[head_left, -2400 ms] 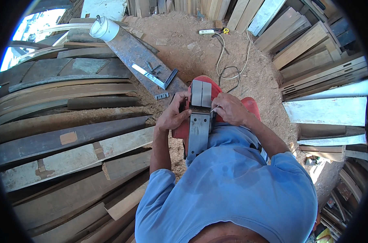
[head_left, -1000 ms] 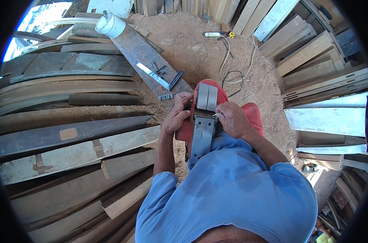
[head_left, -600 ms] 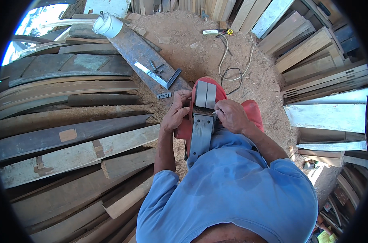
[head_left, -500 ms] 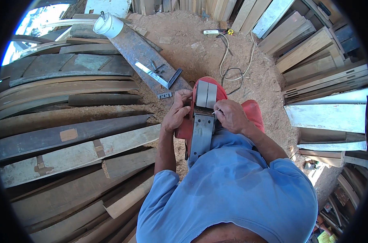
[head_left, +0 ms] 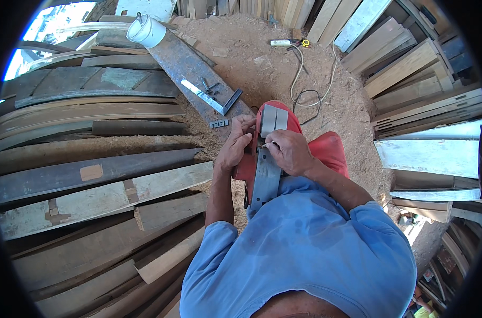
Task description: The person holds an electric woodworking plane and removes debris from the blades by hand and with a small tool. The person also wipes the underside of the tool and picks up a small metal piece from the ground.
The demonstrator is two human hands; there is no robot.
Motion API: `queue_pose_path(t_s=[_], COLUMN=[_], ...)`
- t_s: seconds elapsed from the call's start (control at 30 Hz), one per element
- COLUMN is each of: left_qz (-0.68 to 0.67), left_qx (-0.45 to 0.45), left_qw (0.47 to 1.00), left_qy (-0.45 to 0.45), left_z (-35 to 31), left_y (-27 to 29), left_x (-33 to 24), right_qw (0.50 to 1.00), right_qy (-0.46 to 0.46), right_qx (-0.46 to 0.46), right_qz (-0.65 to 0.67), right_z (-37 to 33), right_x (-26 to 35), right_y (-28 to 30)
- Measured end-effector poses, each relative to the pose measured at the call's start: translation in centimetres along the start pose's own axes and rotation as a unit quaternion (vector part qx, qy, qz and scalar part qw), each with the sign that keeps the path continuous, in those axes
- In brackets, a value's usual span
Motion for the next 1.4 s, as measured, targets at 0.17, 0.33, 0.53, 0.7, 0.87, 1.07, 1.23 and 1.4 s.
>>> queue_pose_path(t_s=[0.17, 0.33, 0.53, 0.7, 0.87, 1.07, 1.23, 1.4], left_qz=[-0.001, -0.015, 0.033, 0.118, 0.282, 0.192, 0.207, 0.226], left_qx=[-0.011, -0.016, -0.007, 0.037, 0.127, 0.132, 0.112, 0.035], left_qw=[1.0, 1.0, 0.999, 0.991, 0.945, 0.969, 0.968, 0.973], left_qy=[0.007, -0.003, -0.01, -0.04, -0.107, -0.081, -0.083, -0.039], left_z=[0.0, 0.0, 0.0, 0.0, -0.2, 0.2, -0.1, 0.4], left_y=[-0.2, 0.4, 0.5, -0.4, -1.2, -0.9, -0.5, -1.2], left_x=[-0.2, 0.6, 0.4, -0.5, -1.5, -0.5, -0.3, -0.6], right_qw=[0.972, 0.963, 0.992, 0.992, 0.982, 0.964, 0.975, 0.996], right_qy=[-0.103, -0.121, -0.009, 0.032, -0.023, -0.074, -0.119, -0.084], right_qx=[0.045, 0.015, 0.12, 0.116, 0.187, 0.12, 0.04, 0.02], right_qz=[0.208, 0.242, -0.021, -0.048, -0.031, 0.224, 0.184, 0.032], right_z=[0.3, -0.4, -3.0, -3.8, -3.0, -1.9, -3.0, -3.1], right_x=[-1.0, -3.1, -0.4, 0.1, -1.1, -4.2, -6.1, -5.4], right_y=[-1.5, -0.1, 0.8, -1.0, -1.0, 0.8, 3.1, 4.3])
Point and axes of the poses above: each hand's wrist, its own z-axis towards the middle knuckle, its own y-axis out of the back of the hand, x = y × z, the point moved 8 cm from there along z, towards the middle knuckle, and after that the axes turned 2 degrees about -z, right-handed, at the moved point
